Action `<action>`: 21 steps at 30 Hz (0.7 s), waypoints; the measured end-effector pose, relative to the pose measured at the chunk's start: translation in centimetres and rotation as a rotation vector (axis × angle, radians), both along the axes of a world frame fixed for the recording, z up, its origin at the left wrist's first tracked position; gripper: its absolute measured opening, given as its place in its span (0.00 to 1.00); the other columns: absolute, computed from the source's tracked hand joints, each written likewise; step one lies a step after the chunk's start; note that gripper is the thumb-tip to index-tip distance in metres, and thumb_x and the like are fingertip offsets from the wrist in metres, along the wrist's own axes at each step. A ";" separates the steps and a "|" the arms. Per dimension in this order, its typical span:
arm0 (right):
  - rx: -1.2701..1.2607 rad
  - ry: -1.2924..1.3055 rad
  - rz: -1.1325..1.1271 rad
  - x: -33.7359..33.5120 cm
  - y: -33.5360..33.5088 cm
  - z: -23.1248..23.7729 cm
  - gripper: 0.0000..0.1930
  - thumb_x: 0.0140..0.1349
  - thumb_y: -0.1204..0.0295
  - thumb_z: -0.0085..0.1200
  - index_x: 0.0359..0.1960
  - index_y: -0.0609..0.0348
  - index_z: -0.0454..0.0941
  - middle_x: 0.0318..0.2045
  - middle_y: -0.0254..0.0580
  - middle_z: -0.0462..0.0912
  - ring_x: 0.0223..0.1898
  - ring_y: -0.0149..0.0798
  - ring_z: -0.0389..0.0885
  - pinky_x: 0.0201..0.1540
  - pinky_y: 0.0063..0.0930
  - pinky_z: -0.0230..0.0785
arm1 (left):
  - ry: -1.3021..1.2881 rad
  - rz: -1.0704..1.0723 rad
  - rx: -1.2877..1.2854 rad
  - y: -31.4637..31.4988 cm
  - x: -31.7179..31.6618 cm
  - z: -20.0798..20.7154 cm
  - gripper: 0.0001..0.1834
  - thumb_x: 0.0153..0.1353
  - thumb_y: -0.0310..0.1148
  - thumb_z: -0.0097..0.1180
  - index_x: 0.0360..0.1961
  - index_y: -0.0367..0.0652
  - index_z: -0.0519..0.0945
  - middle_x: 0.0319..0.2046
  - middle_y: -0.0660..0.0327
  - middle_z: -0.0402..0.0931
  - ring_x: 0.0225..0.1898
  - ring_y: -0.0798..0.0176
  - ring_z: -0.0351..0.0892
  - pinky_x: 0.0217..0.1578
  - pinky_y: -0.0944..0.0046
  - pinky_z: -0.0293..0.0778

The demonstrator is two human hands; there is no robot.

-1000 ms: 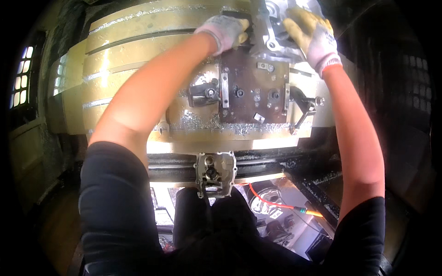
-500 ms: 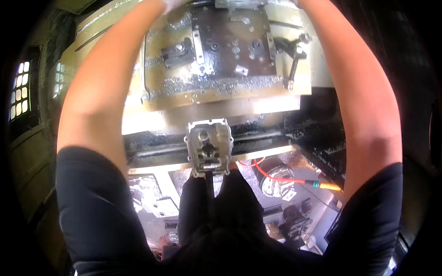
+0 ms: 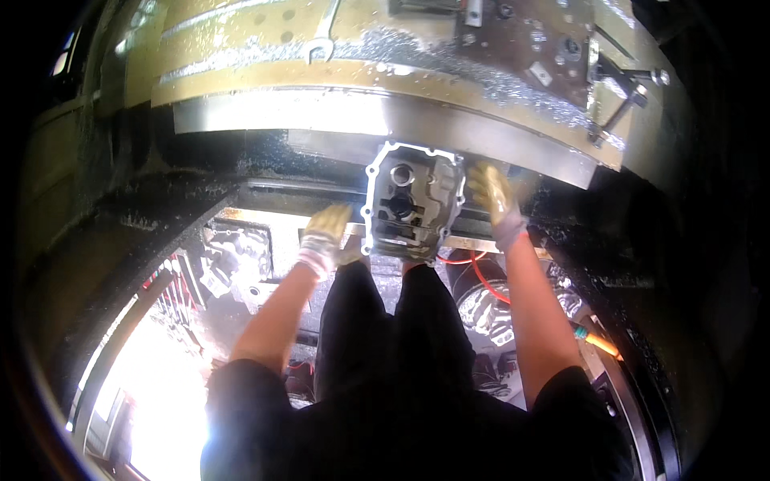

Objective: The person picks up metal parts and places them onto a jig inside a machine. They use an air blow gun to clean surfaces, secure the parts with a wrench, use a file on a component, and close the machine door.

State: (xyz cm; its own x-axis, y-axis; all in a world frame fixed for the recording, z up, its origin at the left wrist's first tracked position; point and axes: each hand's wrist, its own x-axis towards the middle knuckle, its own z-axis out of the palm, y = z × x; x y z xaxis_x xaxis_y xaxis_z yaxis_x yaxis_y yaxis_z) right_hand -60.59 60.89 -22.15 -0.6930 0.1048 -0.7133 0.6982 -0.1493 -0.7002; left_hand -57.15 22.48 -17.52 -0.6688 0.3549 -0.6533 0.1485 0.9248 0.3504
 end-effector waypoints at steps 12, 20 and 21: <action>-0.522 0.104 0.086 -2.8 0.4 17.5 0.32 0.76 0.49 0.44 0.70 0.61 0.65 0.60 0.43 0.78 0.55 0.44 0.81 0.55 0.37 0.76 | 0.101 0.325 0.768 4.6 0.3 8.2 0.27 0.65 0.38 0.61 0.62 0.39 0.73 0.46 0.53 0.83 0.43 0.50 0.83 0.46 0.55 0.81; 0.512 0.501 0.790 7.8 1.3 30.8 0.44 0.48 0.70 0.73 0.69 0.67 0.67 0.55 0.54 0.79 0.50 0.47 0.81 0.55 0.38 0.73 | -0.580 0.362 0.755 8.6 -5.3 19.9 0.14 0.67 0.36 0.59 0.50 0.40 0.83 0.45 0.55 0.85 0.45 0.60 0.84 0.46 0.62 0.81; 0.378 0.472 0.610 8.4 1.1 31.7 0.44 0.50 0.68 0.73 0.69 0.68 0.66 0.57 0.53 0.78 0.50 0.44 0.81 0.55 0.36 0.73 | -0.624 0.318 0.841 9.4 -5.5 20.4 0.17 0.69 0.37 0.57 0.54 0.42 0.80 0.48 0.55 0.83 0.47 0.60 0.84 0.46 0.63 0.81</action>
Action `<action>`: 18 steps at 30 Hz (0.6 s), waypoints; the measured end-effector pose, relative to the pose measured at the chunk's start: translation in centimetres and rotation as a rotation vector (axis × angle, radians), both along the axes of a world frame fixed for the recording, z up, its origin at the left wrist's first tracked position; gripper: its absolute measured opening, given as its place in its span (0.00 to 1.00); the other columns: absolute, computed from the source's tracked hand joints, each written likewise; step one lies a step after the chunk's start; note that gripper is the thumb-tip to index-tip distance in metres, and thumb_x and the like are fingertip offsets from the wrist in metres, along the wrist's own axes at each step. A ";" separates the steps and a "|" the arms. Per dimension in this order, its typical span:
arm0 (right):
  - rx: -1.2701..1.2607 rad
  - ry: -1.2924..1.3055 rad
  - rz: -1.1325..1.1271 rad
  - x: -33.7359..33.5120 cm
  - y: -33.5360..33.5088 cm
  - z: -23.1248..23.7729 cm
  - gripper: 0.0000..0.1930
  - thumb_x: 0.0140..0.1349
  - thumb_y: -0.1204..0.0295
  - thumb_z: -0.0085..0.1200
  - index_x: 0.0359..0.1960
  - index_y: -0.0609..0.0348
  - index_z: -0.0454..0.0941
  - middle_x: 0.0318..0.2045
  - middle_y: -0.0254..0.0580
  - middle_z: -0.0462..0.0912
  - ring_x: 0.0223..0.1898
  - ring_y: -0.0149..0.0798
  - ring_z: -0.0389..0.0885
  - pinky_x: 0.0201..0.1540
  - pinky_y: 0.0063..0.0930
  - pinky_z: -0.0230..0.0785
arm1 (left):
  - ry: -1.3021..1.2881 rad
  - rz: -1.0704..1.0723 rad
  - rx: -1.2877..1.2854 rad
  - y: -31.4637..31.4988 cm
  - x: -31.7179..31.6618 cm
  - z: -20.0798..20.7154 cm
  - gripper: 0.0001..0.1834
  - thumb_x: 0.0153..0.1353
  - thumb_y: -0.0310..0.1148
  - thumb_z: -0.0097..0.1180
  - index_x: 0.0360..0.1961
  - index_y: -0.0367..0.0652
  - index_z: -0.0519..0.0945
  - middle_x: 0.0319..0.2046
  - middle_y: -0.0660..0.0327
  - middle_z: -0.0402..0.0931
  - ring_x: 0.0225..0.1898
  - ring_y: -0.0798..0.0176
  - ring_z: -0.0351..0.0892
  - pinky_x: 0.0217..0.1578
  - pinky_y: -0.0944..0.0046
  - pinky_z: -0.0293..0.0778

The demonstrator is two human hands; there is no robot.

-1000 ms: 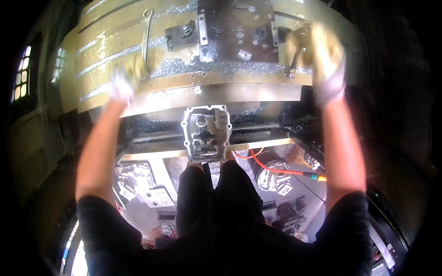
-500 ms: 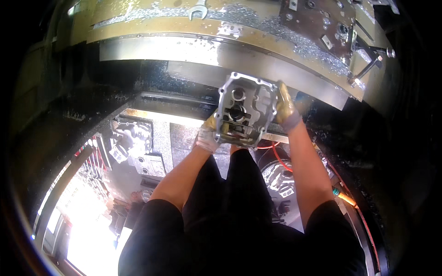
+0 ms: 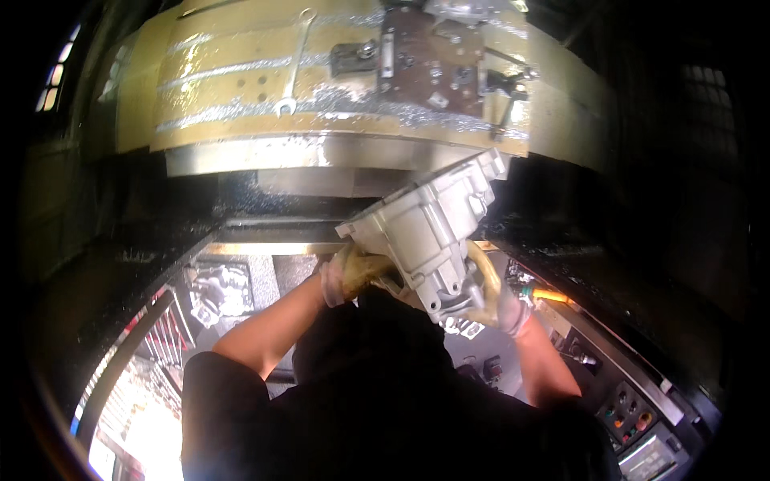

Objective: The person picks up metal parts and places them onto a jig inside a machine. They use an air blow gun to clean surfaces, secure the parts with a wrench, use a file on a component, and close the machine door.

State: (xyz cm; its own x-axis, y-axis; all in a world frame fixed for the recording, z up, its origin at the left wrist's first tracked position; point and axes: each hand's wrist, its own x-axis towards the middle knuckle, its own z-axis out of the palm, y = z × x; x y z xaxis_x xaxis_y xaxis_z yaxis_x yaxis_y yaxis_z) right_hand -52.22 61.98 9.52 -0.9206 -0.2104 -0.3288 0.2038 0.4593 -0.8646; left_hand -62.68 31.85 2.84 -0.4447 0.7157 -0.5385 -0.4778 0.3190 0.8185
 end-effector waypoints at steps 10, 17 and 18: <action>-0.170 -0.136 -0.684 -5.8 -1.4 2.2 0.25 0.64 0.67 0.60 0.59 0.72 0.76 0.49 0.46 0.85 0.48 0.36 0.83 0.51 0.27 0.74 | -1.293 0.080 0.492 4.7 0.8 -1.3 0.34 0.75 0.58 0.43 0.56 0.34 0.76 0.47 0.50 0.79 0.52 0.59 0.80 0.43 0.57 0.81; -0.215 -0.138 -0.793 -9.7 0.2 0.2 0.20 0.62 0.70 0.64 0.53 0.67 0.81 0.43 0.41 0.88 0.42 0.31 0.84 0.47 0.25 0.76 | 0.175 0.669 0.008 1.6 -1.6 0.9 0.25 0.70 0.49 0.60 0.49 0.33 0.82 0.40 0.52 0.86 0.38 0.64 0.84 0.42 0.64 0.80; -0.220 -0.133 -0.805 -10.6 0.7 0.0 0.20 0.62 0.70 0.65 0.53 0.67 0.81 0.43 0.41 0.88 0.42 0.31 0.84 0.47 0.25 0.76 | 0.306 0.730 -0.101 2.1 -3.1 2.4 0.26 0.68 0.48 0.62 0.52 0.33 0.81 0.42 0.51 0.86 0.40 0.61 0.85 0.46 0.61 0.80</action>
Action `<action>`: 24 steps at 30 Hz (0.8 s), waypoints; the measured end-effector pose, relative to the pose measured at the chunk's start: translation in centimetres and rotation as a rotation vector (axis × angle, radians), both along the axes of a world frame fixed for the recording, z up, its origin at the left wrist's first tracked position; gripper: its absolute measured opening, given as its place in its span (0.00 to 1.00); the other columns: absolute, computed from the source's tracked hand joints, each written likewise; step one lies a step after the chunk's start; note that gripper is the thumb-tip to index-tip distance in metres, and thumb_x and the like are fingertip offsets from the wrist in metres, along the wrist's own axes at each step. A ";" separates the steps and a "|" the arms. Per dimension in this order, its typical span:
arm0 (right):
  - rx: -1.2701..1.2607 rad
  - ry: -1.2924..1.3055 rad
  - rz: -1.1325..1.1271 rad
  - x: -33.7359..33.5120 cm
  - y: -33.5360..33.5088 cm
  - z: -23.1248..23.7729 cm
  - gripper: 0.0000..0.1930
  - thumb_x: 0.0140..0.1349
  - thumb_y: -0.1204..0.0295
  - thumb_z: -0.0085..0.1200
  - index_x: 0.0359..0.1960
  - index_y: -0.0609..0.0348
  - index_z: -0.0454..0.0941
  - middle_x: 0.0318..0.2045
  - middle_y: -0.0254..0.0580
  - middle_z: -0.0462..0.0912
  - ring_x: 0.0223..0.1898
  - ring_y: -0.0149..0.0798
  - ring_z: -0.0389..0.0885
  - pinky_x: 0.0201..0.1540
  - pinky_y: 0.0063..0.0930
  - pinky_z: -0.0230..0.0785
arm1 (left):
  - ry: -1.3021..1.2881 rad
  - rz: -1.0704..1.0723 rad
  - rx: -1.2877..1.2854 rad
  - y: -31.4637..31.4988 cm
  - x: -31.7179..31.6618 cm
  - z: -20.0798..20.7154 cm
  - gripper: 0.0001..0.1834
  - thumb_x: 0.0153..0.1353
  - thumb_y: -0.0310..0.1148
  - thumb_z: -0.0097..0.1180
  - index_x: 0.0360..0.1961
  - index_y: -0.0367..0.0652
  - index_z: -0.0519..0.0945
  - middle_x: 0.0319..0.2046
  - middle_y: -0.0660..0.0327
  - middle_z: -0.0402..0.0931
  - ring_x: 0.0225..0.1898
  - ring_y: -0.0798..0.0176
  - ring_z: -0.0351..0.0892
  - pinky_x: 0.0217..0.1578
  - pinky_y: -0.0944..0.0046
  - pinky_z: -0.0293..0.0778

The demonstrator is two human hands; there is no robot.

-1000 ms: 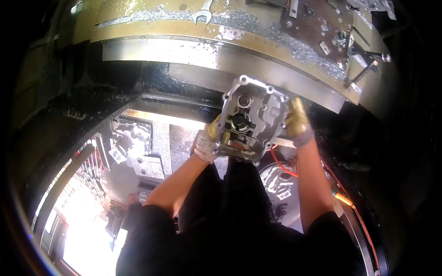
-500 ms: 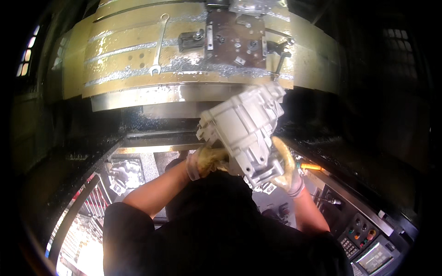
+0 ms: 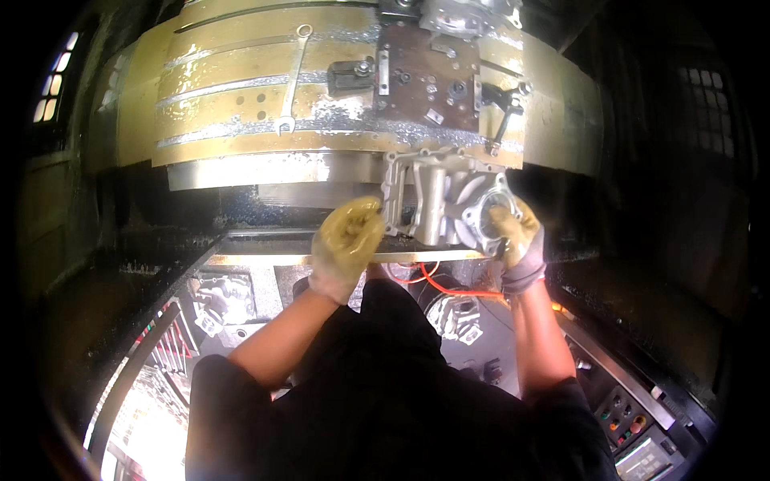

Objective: The person picks up metal parts and places them onto a jig inside a machine. They use an air blow gun to clean surfaces, secure the parts with a wrench, use a file on a component, and close the machine door.

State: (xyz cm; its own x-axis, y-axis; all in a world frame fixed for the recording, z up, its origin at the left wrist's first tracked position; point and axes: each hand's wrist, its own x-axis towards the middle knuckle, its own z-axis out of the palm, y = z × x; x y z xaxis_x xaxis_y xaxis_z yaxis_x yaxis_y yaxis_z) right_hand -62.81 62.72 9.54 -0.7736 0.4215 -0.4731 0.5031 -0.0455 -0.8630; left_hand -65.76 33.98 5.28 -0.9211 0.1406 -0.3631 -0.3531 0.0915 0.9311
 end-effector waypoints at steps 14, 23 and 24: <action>0.188 -0.034 0.034 -21.2 -2.5 2.8 0.27 0.59 0.62 0.67 0.55 0.68 0.77 0.34 0.44 0.83 0.25 0.34 0.77 0.23 0.27 0.68 | 0.108 -0.139 0.174 5.8 -17.3 -4.0 0.29 0.63 0.54 0.61 0.54 0.39 0.79 0.39 0.52 0.85 0.37 0.59 0.84 0.42 0.58 0.79; 0.245 -0.136 0.038 -26.5 0.4 0.2 0.14 0.61 0.62 0.65 0.39 0.60 0.85 0.21 0.37 0.77 0.16 0.33 0.72 0.17 0.28 0.63 | 0.122 -0.167 0.278 7.5 -21.7 -6.2 0.27 0.67 0.54 0.58 0.53 0.41 0.80 0.38 0.56 0.85 0.30 0.65 0.82 0.34 0.62 0.78; 0.263 -0.149 0.023 -26.8 0.2 0.2 0.13 0.62 0.62 0.64 0.38 0.60 0.85 0.21 0.37 0.77 0.16 0.33 0.73 0.17 0.28 0.63 | 0.175 -0.174 0.219 7.6 -21.9 -6.6 0.26 0.67 0.54 0.58 0.53 0.42 0.80 0.38 0.57 0.85 0.30 0.65 0.82 0.33 0.63 0.78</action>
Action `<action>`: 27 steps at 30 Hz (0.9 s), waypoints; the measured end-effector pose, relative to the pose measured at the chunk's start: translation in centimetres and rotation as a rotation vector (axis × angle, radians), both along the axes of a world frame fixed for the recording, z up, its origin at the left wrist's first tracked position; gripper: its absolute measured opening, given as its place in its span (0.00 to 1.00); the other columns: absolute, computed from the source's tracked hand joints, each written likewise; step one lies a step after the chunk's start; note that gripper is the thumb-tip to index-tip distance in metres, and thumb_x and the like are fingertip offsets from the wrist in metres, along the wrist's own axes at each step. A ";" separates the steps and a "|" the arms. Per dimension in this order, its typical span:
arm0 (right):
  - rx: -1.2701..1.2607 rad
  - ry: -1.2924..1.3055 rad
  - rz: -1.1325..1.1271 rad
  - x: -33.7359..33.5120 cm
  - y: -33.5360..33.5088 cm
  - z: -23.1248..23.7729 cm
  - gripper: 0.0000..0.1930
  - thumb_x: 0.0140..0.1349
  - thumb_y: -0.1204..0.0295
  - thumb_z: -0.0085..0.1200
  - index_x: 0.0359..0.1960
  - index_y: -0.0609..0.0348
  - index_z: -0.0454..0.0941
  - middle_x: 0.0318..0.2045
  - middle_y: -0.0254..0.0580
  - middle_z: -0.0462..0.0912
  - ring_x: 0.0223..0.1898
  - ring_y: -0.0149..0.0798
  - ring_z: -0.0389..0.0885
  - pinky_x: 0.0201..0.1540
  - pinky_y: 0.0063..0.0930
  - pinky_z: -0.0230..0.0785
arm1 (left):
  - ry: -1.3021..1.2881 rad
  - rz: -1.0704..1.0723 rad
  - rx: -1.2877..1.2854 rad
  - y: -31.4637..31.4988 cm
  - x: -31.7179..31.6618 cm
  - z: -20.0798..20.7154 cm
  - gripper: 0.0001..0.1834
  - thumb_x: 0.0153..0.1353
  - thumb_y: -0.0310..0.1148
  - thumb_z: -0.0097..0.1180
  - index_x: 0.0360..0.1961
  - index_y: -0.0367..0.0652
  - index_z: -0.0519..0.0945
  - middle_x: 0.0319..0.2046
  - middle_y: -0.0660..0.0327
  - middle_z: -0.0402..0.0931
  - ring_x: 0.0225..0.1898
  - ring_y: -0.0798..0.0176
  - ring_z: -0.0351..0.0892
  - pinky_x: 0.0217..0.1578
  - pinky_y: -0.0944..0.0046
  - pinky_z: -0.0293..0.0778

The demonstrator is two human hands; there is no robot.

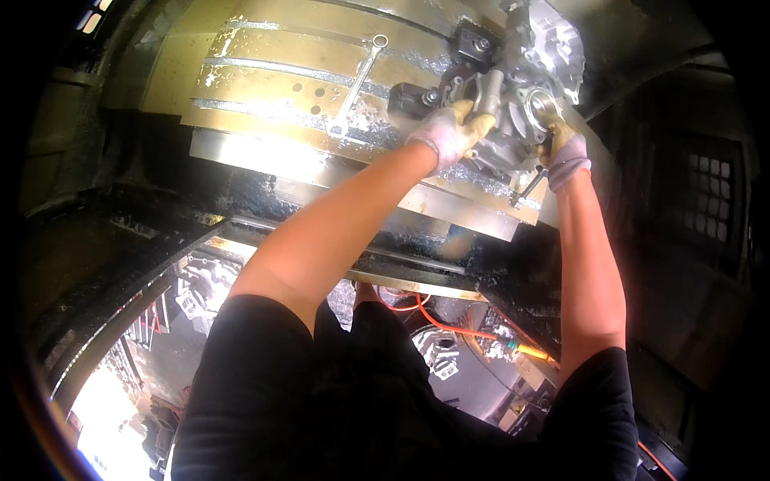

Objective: The person picks up metal parts and places them onto a jig inside a machine. They use an air blow gun to clean surfaces, secure the parts with a wrench, use a file on a component, and close the machine door.

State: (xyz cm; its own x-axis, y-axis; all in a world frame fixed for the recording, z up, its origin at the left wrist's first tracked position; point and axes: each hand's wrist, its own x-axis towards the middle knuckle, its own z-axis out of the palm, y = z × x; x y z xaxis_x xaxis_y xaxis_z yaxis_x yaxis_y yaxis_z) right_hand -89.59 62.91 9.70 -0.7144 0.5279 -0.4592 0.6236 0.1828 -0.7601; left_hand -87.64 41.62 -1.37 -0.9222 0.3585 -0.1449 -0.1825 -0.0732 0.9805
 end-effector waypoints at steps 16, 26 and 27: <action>-0.102 -0.027 0.015 -0.1 0.1 -0.6 0.11 0.65 0.66 0.63 0.43 0.60 0.83 0.23 0.36 0.80 0.15 0.29 0.72 0.16 0.23 0.61 | -0.281 -0.133 0.010 -0.9 -0.4 2.0 0.37 0.65 0.58 0.62 0.65 0.41 0.74 0.55 0.53 0.81 0.57 0.58 0.78 0.58 0.59 0.74; -0.033 -0.013 0.093 -0.3 2.1 -2.9 0.12 0.63 0.62 0.63 0.41 0.58 0.85 0.27 0.34 0.79 0.15 0.29 0.68 0.16 0.22 0.59 | -0.239 -0.123 -0.066 -0.8 -0.4 1.5 0.29 0.69 0.53 0.58 0.59 0.40 0.78 0.43 0.54 0.83 0.33 0.64 0.82 0.35 0.64 0.80; 0.014 -0.012 0.105 -0.2 2.0 -2.9 0.13 0.63 0.61 0.63 0.41 0.58 0.84 0.27 0.34 0.79 0.15 0.29 0.69 0.16 0.22 0.59 | -0.231 -0.130 -0.064 -0.8 -0.5 1.5 0.28 0.69 0.53 0.57 0.55 0.38 0.79 0.40 0.53 0.83 0.34 0.62 0.84 0.38 0.62 0.80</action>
